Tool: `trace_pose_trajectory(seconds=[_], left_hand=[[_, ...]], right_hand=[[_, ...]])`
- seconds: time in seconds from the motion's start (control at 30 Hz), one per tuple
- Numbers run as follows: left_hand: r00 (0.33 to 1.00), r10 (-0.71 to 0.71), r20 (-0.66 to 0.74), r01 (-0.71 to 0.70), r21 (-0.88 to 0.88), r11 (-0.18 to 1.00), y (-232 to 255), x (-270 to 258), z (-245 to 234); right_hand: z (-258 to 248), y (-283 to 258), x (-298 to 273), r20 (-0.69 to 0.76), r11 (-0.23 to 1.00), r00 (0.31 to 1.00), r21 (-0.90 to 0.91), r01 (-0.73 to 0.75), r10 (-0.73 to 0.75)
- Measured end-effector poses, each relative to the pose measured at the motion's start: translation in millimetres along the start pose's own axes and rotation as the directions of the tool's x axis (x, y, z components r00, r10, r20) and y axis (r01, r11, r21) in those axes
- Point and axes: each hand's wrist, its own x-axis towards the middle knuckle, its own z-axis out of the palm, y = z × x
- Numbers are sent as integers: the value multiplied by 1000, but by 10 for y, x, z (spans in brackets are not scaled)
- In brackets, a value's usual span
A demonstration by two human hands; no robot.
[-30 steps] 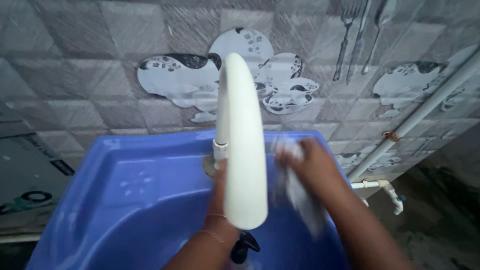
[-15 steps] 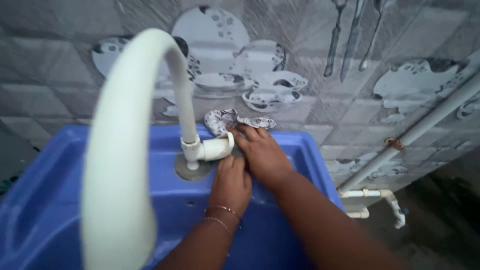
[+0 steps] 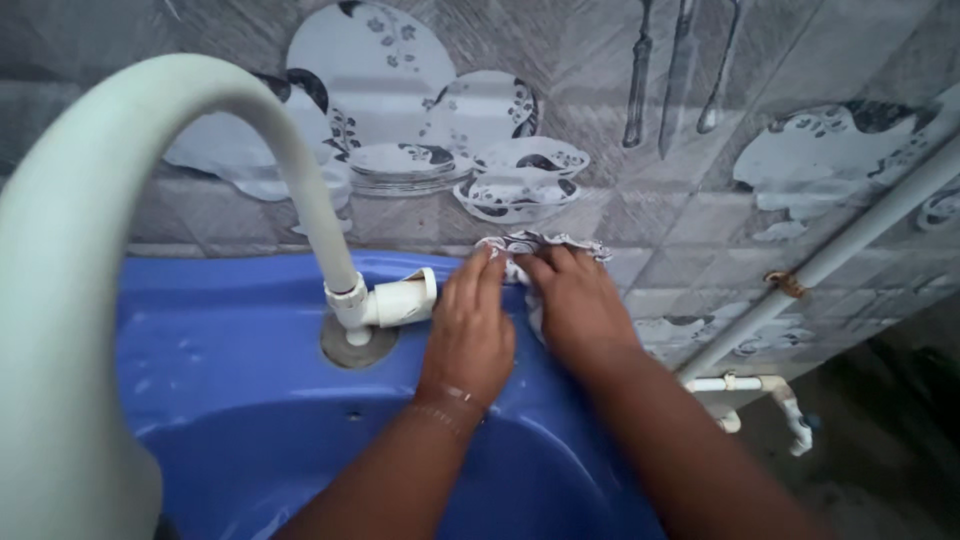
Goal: The person wipes the rim and faucet of a blue sink with a white cloth, then cleans the surface of a soap dispenser and a wall-mounted organizer.
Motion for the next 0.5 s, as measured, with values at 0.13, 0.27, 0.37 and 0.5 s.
trace_pose_trajectory(seconds=[0.13,0.27,0.37,0.5], left_hand=[[999,33,27,-38,238,971,7,118,150],[992,-64,108,42,199,979,52,13,210],[990,-93,110,73,180,981,46,33,196],[992,-62,113,33,245,969,32,25,175]], right_hand=[[199,-71,20,-142,986,990,-165,-29,6],[27,181,-88,-4,978,998,-201,-60,61],[27,223,-7,-76,958,978,-198,-208,196],[-44,276,-41,-28,961,978,-183,-208,207]])
